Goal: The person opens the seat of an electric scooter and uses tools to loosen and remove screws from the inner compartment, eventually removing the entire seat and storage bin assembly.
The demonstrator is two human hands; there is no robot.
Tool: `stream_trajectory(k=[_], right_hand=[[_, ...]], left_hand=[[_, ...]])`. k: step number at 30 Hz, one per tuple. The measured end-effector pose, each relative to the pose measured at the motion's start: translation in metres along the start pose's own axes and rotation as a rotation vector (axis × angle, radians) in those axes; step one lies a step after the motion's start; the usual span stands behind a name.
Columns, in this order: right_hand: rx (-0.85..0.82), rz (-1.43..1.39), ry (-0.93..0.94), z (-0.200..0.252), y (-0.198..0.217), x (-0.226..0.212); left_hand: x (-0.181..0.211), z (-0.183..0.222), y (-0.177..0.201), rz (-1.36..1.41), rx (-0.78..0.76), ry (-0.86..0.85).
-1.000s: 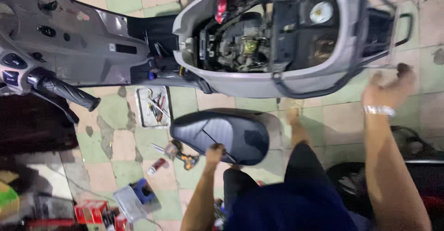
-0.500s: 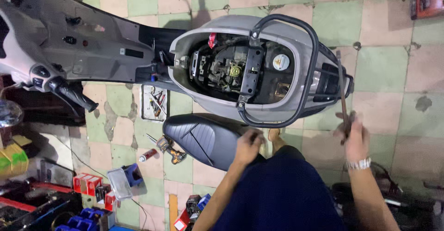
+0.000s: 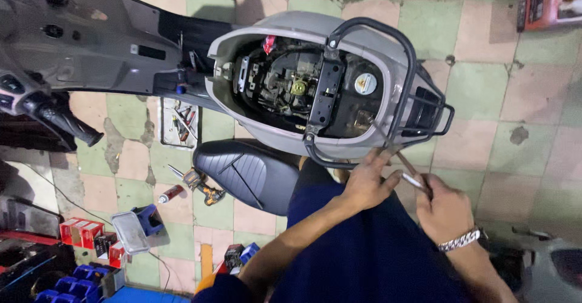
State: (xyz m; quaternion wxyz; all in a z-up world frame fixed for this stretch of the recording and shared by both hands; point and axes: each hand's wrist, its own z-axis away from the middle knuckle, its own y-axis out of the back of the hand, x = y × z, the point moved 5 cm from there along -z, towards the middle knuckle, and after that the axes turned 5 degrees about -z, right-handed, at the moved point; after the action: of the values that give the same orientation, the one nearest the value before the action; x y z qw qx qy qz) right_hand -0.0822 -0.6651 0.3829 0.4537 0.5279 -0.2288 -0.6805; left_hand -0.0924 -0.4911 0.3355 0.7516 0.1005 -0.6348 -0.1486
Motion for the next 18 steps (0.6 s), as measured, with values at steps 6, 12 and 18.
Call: stream_trajectory(k=[6, 12, 18], right_hand=[[-0.081, 0.11, -0.165, -0.017, -0.001, -0.03], [-0.105, 0.141, -0.218, -0.025, 0.001, -0.04], [-0.239, 0.119, -0.302, -0.044, 0.004, -0.049]], left_hand=[[-0.011, -0.011, 0.023, -0.028, -0.097, -0.06], [-0.031, -0.021, 0.025, -0.026, -0.205, -0.064], [-0.047, -0.035, 0.028, -0.054, -0.311, -0.054]])
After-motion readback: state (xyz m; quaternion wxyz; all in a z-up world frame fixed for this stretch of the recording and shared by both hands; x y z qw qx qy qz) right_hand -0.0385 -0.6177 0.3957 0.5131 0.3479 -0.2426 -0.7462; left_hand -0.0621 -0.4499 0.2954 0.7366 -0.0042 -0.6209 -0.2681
